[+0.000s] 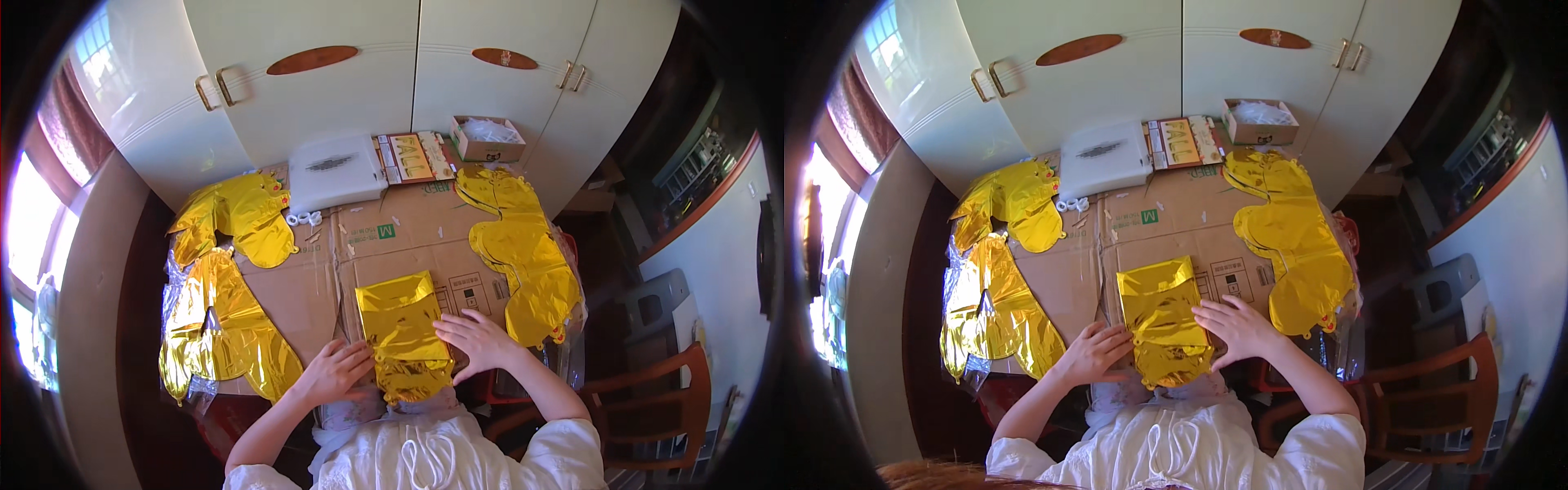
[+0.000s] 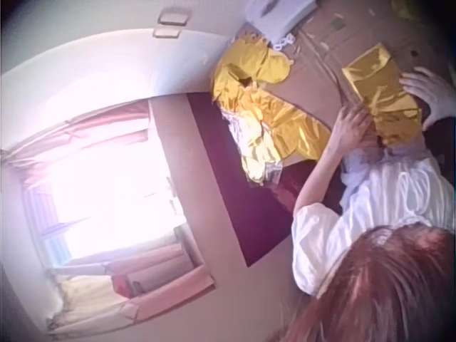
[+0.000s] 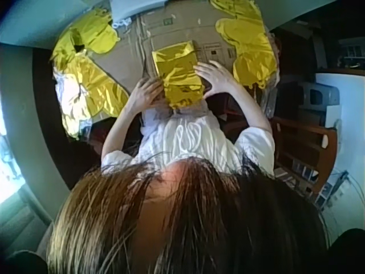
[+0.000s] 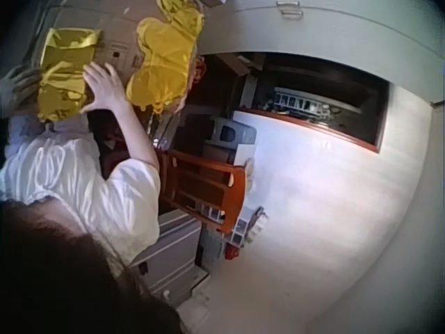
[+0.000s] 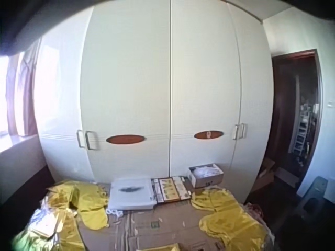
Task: Folding gold foil letter-shaped balloons and placing them into individual plastic retail packaging with paper inserts.
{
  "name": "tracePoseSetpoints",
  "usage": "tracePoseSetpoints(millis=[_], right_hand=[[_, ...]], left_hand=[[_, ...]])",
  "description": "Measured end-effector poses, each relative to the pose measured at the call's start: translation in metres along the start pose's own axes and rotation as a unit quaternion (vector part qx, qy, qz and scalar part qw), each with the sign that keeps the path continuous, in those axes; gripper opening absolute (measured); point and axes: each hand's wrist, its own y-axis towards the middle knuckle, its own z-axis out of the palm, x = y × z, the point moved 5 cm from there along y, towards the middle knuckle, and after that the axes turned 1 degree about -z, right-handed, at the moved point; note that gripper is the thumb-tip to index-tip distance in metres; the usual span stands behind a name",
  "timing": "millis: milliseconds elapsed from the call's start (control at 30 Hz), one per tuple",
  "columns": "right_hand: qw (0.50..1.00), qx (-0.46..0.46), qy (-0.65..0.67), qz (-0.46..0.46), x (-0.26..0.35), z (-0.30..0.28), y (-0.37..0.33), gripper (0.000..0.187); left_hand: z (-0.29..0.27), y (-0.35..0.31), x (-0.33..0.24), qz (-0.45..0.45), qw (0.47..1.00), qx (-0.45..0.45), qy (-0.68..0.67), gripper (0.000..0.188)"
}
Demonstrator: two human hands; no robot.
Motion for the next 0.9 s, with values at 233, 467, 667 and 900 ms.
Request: tracePoseSetpoints(millis=[233,467,667,900], right_hand=[[0.999,-0.019,-0.040,-0.005,0.019,0.010,-0.014,0.074],[0.991,-0.129,-0.037,-0.022,0.024,0.016,-0.019,0.052],[0.989,-0.148,-0.009,-0.011,0.022,0.018,-0.020,0.041],[0.975,-0.203,0.087,0.009,0.007,0.019,-0.016,0.034]], left_hand=[[0.025,-0.007,-0.035,-0.059,0.991,-0.099,0.065,0.054],[0.024,0.000,-0.046,-0.050,0.975,-0.207,0.061,0.038],[0.019,0.001,-0.043,-0.060,0.974,-0.219,0.014,0.030],[0.014,0.006,-0.034,-0.126,0.962,-0.221,-0.100,0.026]])
